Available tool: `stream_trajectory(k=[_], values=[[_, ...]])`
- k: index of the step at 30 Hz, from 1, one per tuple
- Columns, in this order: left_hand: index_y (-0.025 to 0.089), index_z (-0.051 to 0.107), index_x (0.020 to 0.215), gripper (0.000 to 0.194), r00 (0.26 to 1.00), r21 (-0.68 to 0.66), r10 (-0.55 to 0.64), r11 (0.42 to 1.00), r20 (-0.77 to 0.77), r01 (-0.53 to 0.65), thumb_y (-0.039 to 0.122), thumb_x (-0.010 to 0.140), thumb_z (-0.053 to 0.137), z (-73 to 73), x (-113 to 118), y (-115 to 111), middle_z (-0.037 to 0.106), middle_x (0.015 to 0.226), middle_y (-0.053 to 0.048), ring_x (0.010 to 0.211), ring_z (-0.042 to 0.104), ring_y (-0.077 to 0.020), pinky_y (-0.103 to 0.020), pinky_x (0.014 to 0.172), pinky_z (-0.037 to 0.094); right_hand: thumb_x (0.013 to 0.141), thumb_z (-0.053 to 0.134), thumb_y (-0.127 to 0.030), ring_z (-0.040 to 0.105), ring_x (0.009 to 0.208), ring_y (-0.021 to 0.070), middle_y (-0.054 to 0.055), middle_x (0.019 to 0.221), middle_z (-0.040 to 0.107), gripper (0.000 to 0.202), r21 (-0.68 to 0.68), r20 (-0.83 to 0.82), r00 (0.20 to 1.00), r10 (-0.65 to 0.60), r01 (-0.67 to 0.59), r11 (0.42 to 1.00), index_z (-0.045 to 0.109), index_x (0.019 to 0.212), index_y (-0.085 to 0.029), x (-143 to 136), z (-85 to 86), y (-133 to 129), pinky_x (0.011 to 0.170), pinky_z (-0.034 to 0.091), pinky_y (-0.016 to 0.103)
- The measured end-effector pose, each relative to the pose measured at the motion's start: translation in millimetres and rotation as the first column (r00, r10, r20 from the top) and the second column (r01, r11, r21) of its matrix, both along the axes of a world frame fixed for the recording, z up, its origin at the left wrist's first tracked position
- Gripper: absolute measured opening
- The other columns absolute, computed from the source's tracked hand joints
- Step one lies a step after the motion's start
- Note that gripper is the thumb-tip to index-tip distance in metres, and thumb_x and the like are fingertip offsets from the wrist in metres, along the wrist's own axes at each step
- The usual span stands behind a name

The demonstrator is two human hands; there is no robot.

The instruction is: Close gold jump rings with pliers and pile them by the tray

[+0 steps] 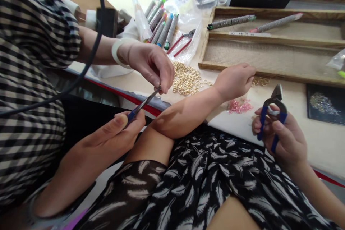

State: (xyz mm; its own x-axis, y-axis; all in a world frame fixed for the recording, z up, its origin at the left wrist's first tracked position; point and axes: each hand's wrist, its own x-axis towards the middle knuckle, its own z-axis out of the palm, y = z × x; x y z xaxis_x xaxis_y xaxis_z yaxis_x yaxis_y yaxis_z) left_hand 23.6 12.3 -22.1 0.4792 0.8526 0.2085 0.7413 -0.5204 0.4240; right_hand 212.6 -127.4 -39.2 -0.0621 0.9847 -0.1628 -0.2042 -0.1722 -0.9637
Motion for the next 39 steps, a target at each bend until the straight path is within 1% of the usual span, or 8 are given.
stream_trajectory(k=[7, 15, 17, 21, 26, 29, 35, 39], values=[[0.017, 0.075, 0.109, 0.031, 1.0, 0.016, -0.006, 1.0, -0.006, 0.006, 0.022, 0.11, 0.044, -0.5, 0.0, 0.8, 0.078, 0.113, -0.009, 0.108, 0.073, -0.0261, -0.037, 0.089, 0.054, 0.082, 0.09, -0.053, 0.058, 0.072, 0.0196, 0.005, 0.102, 0.069, 0.04, -0.036, -0.034, 0.999, -0.038, 0.037, 0.999, 0.078, 0.112, -0.029, -2.6, 2.9, -0.6, 0.059, 0.05, 0.035], [0.017, 0.075, 0.111, 0.03, 1.0, 0.017, 0.0, 1.0, -0.013, 0.001, 0.022, 0.11, 0.045, -1.5, 0.2, 2.6, 0.079, 0.114, -0.009, 0.108, 0.074, -0.026, -0.036, 0.09, 0.055, 0.082, 0.091, -0.053, 0.057, 0.069, 0.0186, 0.003, 0.088, 0.069, 0.04, -0.045, -0.039, 0.999, -0.016, 0.014, 0.999, 0.078, 0.111, -0.029, -1.4, 4.1, 0.6, 0.058, 0.05, 0.033], [0.016, 0.075, 0.112, 0.03, 1.0, 0.016, 0.002, 1.0, -0.022, -0.001, 0.022, 0.11, 0.045, -2.2, 0.4, 2.9, 0.078, 0.114, -0.009, 0.107, 0.075, -0.026, -0.036, 0.09, 0.055, 0.079, 0.093, -0.053, 0.059, 0.07, 0.0177, 0.003, 0.091, 0.07, 0.042, -0.053, -0.049, 0.998, -0.04, 0.038, 0.998, 0.079, 0.11, -0.029, -2.8, 5.1, 0.5, 0.058, 0.051, 0.032], [0.016, 0.075, 0.11, 0.03, 1.0, 0.027, 0.006, 1.0, -0.021, -0.005, 0.022, 0.11, 0.046, -3.3, 0.9, 3.0, 0.078, 0.112, -0.01, 0.106, 0.075, -0.0261, -0.036, 0.088, 0.055, 0.072, 0.098, -0.051, 0.062, 0.07, 0.0164, 0.004, 0.101, 0.074, 0.046, -0.069, -0.073, 0.993, -0.095, 0.09, 0.994, 0.081, 0.108, -0.028, -6.2, 6.9, 0.5, 0.058, 0.052, 0.031], [0.018, 0.075, 0.107, 0.028, 1.0, 0.026, -0.002, 1.0, -0.001, 0.002, 0.022, 0.11, 0.047, -4.2, 0.8, 4.1, 0.079, 0.111, -0.009, 0.106, 0.075, -0.0257, -0.036, 0.09, 0.056, 0.073, 0.098, -0.048, 0.063, 0.07, 0.0166, 0.005, 0.102, 0.075, 0.044, -0.079, -0.093, 0.992, -0.089, 0.082, 0.994, 0.081, 0.108, -0.026, -5.8, 6.3, 2.7, 0.058, 0.053, 0.03], [0.018, 0.075, 0.105, 0.025, 1.0, 0.012, 0.004, 1.0, 0.02, -0.004, 0.021, 0.109, 0.05, -4.4, 0.2, 4.9, 0.079, 0.11, -0.008, 0.104, 0.075, -0.0249, -0.036, 0.09, 0.056, 0.075, 0.097, -0.048, 0.064, 0.072, 0.0165, 0.005, 0.103, 0.075, 0.045, -0.094, -0.096, 0.993, -0.065, 0.056, 0.994, 0.08, 0.112, -0.028, -4.0, 5.7, 4.2, 0.059, 0.055, 0.03], [0.017, 0.074, 0.104, 0.023, 0.997, 0.046, -0.002, 0.999, 0.072, -0.001, 0.018, 0.108, 0.052, -5.9, -1.3, 6.8, 0.079, 0.106, -0.008, 0.102, 0.075, -0.0242, -0.036, 0.089, 0.056, 0.076, 0.096, -0.048, 0.065, 0.073, 0.0156, 0.004, 0.105, 0.074, 0.046, -0.091, -0.1, 0.993, -0.055, 0.046, 0.995, 0.079, 0.115, -0.03, -3.3, 5.8, 4.7, 0.06, 0.056, 0.028], [0.017, 0.074, 0.103, 0.021, 0.995, 0.035, 0.001, 0.999, 0.101, -0.005, 0.018, 0.107, 0.054, -7.7, -1.8, 7.4, 0.079, 0.106, -0.008, 0.102, 0.075, -0.0239, -0.035, 0.09, 0.056, 0.075, 0.096, -0.048, 0.066, 0.072, 0.0159, 0.004, 0.102, 0.074, 0.043, -0.096, -0.095, 0.995, -0.039, 0.03, 0.995, 0.079, 0.111, -0.03, -4.2, 6.3, 5.7, 0.059, 0.057, 0.028]])
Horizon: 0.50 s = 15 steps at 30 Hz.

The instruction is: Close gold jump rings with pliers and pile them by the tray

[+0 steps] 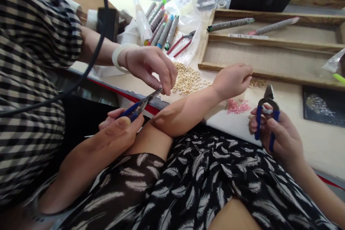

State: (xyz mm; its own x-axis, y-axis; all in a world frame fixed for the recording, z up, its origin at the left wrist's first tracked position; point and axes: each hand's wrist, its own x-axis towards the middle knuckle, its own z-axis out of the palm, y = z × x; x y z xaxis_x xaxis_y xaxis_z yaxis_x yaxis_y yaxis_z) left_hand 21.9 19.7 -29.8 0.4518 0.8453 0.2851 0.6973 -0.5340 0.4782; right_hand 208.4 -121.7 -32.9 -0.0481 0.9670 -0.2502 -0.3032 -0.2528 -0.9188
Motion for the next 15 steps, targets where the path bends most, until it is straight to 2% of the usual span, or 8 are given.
stream_trajectory(k=[4, 15], values=[[0.017, 0.074, 0.1, 0.02, 1.0, -0.003, -0.005, 1.0, 0.026, 0.005, 0.018, 0.106, 0.055, -1.7, 0.5, 0.8, 0.079, 0.105, -0.008, 0.102, 0.075, -0.024, -0.035, 0.09, 0.055, 0.076, 0.096, -0.049, 0.065, 0.071, 0.0152, 0.003, 0.102, 0.074, 0.041, -0.004, 0.007, 1.0, 0.019, -0.019, 1.0, 0.079, 0.107, -0.03, 0.3, 0.2, 1.3, 0.059, 0.057, 0.027], [0.017, 0.071, 0.096, 0.021, 0.994, 0.024, -0.044, 0.999, 0.099, 0.042, 0.02, 0.107, 0.054, -4.1, -0.5, 2.0, 0.077, 0.1, -0.009, 0.096, 0.072, -0.0242, -0.037, 0.088, 0.054, 0.081, 0.093, -0.051, 0.063, 0.074, 0.0173, 0.002, 0.106, 0.072, 0.04, 0.012, 0.033, 0.998, 0.056, -0.057, 0.998, 0.076, 0.114, -0.034, 3.1, -4.1, 0.7, 0.059, 0.057, 0.031]])
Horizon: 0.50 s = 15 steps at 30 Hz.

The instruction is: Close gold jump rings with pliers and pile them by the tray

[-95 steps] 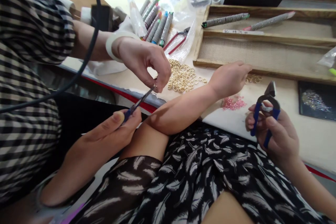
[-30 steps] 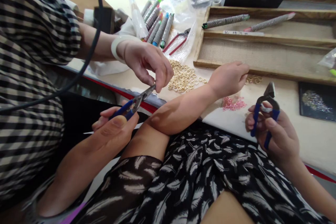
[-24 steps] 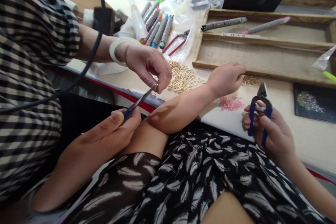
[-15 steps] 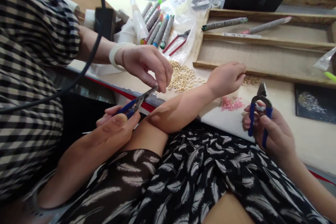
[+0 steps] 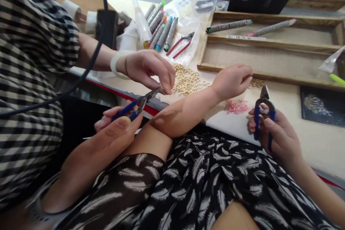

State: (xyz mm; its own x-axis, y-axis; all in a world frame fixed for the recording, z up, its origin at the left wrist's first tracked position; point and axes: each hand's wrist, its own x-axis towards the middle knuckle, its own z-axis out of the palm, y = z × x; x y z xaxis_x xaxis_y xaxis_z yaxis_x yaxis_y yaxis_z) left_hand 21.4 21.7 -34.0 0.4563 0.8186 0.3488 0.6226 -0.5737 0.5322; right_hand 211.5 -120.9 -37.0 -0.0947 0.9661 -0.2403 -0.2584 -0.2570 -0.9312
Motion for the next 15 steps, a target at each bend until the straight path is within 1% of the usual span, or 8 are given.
stream_trajectory(k=[2, 7, 11, 15], values=[[0.018, 0.071, 0.095, 0.021, 1.0, 0.009, -0.011, 1.0, 0.013, 0.011, 0.02, 0.107, 0.053, -0.6, 0, 0, 0.077, 0.1, -0.009, 0.095, 0.072, -0.0239, -0.037, 0.088, 0.054, 0.081, 0.092, -0.05, 0.064, 0.075, 0.0183, 0.003, 0.107, 0.072, 0.04, -0.004, 0.001, 1.0, 0.0, 0.0, 1.0, 0.076, 0.114, -0.034, 0, 0.7, 0, 0.06, 0.057, 0.032], [0.018, 0.07, 0.094, 0.022, 1.0, 0.01, -0.028, 1.0, 0.008, 0.028, 0.02, 0.107, 0.053, 0.0, 1, 0, 0.077, 0.1, -0.009, 0.096, 0.071, -0.0239, -0.036, 0.087, 0.053, 0.078, 0.094, -0.05, 0.063, 0.073, 0.018, 0.004, 0.106, 0.072, 0.044, -0.011, 0.005, 1.0, -0.016, 0.016, 1.0, 0.076, 0.114, -0.032, 0, 2.0, 1, 0.06, 0.056, 0.032], [0.019, 0.069, 0.094, 0.02, 0.998, -0.006, -0.063, 0.998, -0.008, 0.063, 0.02, 0.106, 0.053, 7.9, 0, -5, 0.077, 0.102, -0.008, 0.098, 0.071, -0.023, -0.036, 0.088, 0.054, 0.077, 0.094, -0.051, 0.062, 0.073, 0.0186, 0.005, 0.107, 0.072, 0.045, -0.016, 0.003, 1.0, -0.03, 0.03, 0.999, 0.077, 0.114, -0.033, 0, 3.7, 0, 0.06, 0.055, 0.033], [0.023, 0.064, 0.09, 0.023, 0.995, -0.016, -0.095, 0.995, 0.01, 0.095, 0.021, 0.107, 0.05, 18.0, -3, -12, 0.076, 0.1, -0.007, 0.099, 0.071, -0.0211, -0.035, 0.088, 0.054, 0.079, 0.091, -0.048, 0.062, 0.074, 0.0209, 0.008, 0.106, 0.07, 0.041, -0.013, 0.007, 1.0, -0.026, 0.026, 1.0, 0.079, 0.113, -0.029, 0, 6.7, -1, 0.059, 0.053, 0.036]])
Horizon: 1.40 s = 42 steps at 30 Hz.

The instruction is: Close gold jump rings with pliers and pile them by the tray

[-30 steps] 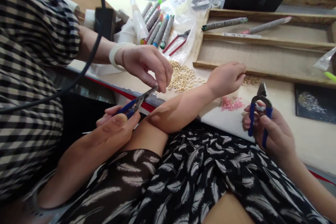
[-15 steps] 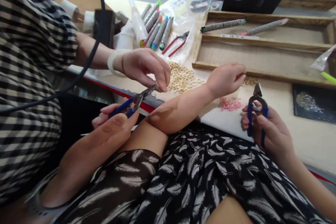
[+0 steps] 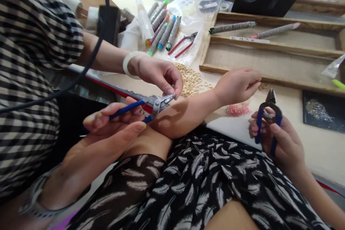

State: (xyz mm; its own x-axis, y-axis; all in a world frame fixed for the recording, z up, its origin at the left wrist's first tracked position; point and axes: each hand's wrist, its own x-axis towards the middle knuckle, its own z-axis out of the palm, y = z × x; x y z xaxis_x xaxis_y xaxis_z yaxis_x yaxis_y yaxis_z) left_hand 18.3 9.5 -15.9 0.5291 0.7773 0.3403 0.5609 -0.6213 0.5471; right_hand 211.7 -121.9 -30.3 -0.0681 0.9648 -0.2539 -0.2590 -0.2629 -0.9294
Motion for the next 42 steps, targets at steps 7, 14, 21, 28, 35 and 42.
stream_trajectory(k=[7, 14, 21, 28, 35, 42], values=[[0.026, 0.045, 0.072, 0.034, 0.99, -0.005, -0.031, 0.999, 0.138, 0.031, 0.038, 0.103, 0.05, -13.2, 2, 11, 0.071, 0.087, -0.009, 0.087, 0.064, -0.0225, -0.042, 0.078, 0.051, 0.081, 0.089, -0.051, 0.062, 0.073, 0.0219, 0.006, 0.103, 0.071, 0.035, 0.018, 0.031, 0.999, 0.019, -0.019, 1.0, 0.08, 0.11, -0.033, 1, 2.6, 0, 0.06, 0.05, 0.039], [0.026, 0.032, 0.069, 0.041, 0.982, 0.049, -0.037, 0.998, 0.184, 0.028, 0.039, 0.105, 0.047, -22.8, 3, 18, 0.062, 0.08, -0.008, 0.085, 0.061, -0.019, -0.042, 0.077, 0.048, 0.076, 0.092, -0.055, 0.061, 0.072, 0.0197, 0.006, 0.101, 0.071, 0.045, 0.02, 0.046, 0.999, 0.005, -0.006, 1.0, 0.078, 0.11, -0.031, 0, 2.3, 1, 0.059, 0.051, 0.037], [0.027, 0.027, 0.068, 0.046, 0.989, -0.005, -0.022, 1.0, 0.147, 0.023, 0.034, 0.107, 0.051, -17.5, 3, 17, 0.065, 0.086, -0.007, 0.086, 0.057, -0.0168, -0.041, 0.083, 0.049, 0.081, 0.086, -0.058, 0.061, 0.07, 0.0186, 0.001, 0.087, 0.066, 0.031, 0.054, 0.113, 0.992, 0.053, -0.06, 0.997, 0.08, 0.102, -0.035, -1, 6.4, 3, 0.063, 0.046, 0.038], [0.028, 0.017, 0.069, 0.056, 0.993, -0.045, 0.028, 0.999, 0.113, -0.024, 0.029, 0.107, 0.059, -13.6, 3, 18, 0.064, 0.083, -0.008, 0.086, 0.055, -0.0166, -0.04, 0.083, 0.051, 0.082, 0.086, -0.056, 0.061, 0.07, 0.0175, 0.001, 0.089, 0.065, 0.029, 0.081, 0.101, 0.994, 0.039, -0.047, 0.996, 0.08, 0.102, -0.036, -2, 5.2, 0, 0.062, 0.047, 0.037], [0.025, 0.04, 0.07, 0.043, 0.995, 0.006, 0.008, 1.0, 0.104, -0.008, 0.036, 0.11, 0.05, -21.3, 6, 22, 0.066, 0.085, -0.009, 0.086, 0.056, -0.0161, -0.042, 0.082, 0.051, 0.076, 0.092, -0.056, 0.061, 0.073, 0.0175, 0.002, 0.099, 0.07, 0.035, 0.093, 0.061, 0.998, -0.028, 0.022, 0.995, 0.082, 0.103, -0.037, -3, 3.1, -4, 0.063, 0.047, 0.036], [0.027, 0.027, 0.066, 0.051, 0.988, -0.031, 0.0, 0.999, 0.154, 0.005, 0.032, 0.106, 0.058, -17.5, 3, 20, 0.064, 0.082, -0.008, 0.08, 0.05, -0.0141, -0.044, 0.081, 0.053, 0.069, 0.096, -0.059, 0.061, 0.071, 0.0173, 0.001, 0.103, 0.073, 0.041, 0.058, 0.052, 0.996, -0.069, 0.066, 0.996, 0.083, 0.102, -0.039, -4, 4.1, -5, 0.061, 0.049, 0.036]])
